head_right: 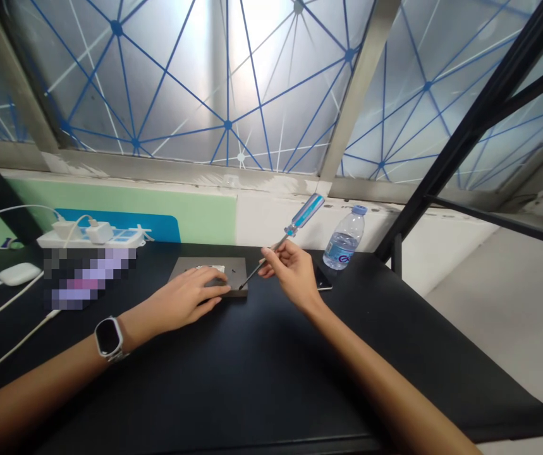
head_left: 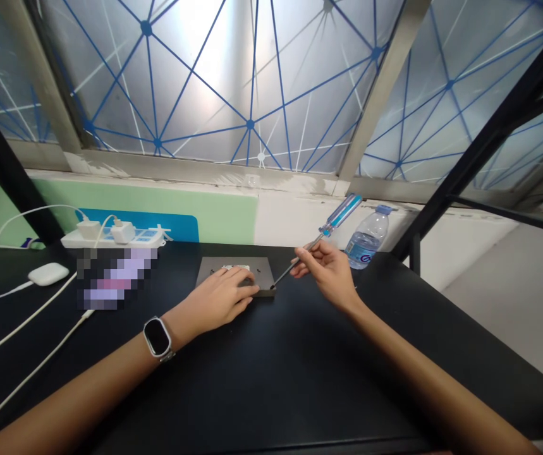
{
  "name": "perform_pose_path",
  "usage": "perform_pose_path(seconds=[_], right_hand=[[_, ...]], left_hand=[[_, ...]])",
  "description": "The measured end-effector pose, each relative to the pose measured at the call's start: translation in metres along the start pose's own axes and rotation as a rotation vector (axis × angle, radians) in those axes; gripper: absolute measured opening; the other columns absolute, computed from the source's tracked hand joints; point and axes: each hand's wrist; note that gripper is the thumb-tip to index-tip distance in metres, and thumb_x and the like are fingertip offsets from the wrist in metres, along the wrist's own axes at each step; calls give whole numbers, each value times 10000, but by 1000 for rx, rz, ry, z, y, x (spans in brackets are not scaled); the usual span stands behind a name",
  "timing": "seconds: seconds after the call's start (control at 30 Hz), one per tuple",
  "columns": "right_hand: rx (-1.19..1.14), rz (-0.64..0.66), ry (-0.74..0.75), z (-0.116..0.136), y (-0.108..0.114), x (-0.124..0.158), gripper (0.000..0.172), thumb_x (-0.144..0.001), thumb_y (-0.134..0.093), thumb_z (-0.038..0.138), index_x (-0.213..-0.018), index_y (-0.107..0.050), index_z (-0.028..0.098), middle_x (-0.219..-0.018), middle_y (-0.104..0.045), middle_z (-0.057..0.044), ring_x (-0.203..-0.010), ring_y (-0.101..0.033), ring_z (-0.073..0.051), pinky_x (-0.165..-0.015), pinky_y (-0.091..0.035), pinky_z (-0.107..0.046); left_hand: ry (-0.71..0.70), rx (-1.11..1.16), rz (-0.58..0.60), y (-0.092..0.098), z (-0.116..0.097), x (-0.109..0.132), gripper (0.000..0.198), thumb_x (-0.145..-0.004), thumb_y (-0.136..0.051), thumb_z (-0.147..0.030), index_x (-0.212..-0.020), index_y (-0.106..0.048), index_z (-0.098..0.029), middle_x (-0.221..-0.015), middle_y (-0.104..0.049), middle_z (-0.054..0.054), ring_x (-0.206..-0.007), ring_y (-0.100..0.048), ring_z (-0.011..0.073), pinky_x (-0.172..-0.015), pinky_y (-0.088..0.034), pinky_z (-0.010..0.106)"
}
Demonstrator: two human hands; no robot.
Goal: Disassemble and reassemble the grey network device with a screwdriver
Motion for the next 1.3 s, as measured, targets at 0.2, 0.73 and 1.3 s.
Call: perform_pose_path(seconds=[0.2, 0.73, 1.3], right_hand=[[-102, -7, -93, -17, 11, 6, 376, -841, -675, 532, -911, -540, 188, -785, -691, -31, -567, -695, -163, -486, -548, -265], [-150, 19, -167, -15, 8, 14, 355, -883, -609, 537, -945, -490, 208, -662, -655, 25, -438, -642, -140, -413, -494, -232], [-51, 66, -53, -13, -8, 24, 254, -954, -555, 452, -947, -453, 220, -647, -607, 61, -394, -609, -119, -413, -481, -228]], left_hand=[[-37, 96, 29, 5, 12, -6, 373, -943, -534, -317, -1305, -580, -238, -1413, -523, 125, -1301, -485, 310, -1036, -413, 471], [107, 177, 135, -29, 31, -76, 580, -826, -599, -552, -1293, -597, -209, -1422, -518, 161, -1277, -480, 396, -1016, -388, 565], [472, -68, -38, -24, 39, -38, 409, -981, -325, -267, -1238, -622, -152, -1266, -595, 164, -1216, -510, 330, -1040, -353, 518]])
Point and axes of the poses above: each hand's wrist, its own x-axis away from the middle knuckle, its own y-axis out of the back of the hand, z = x × y
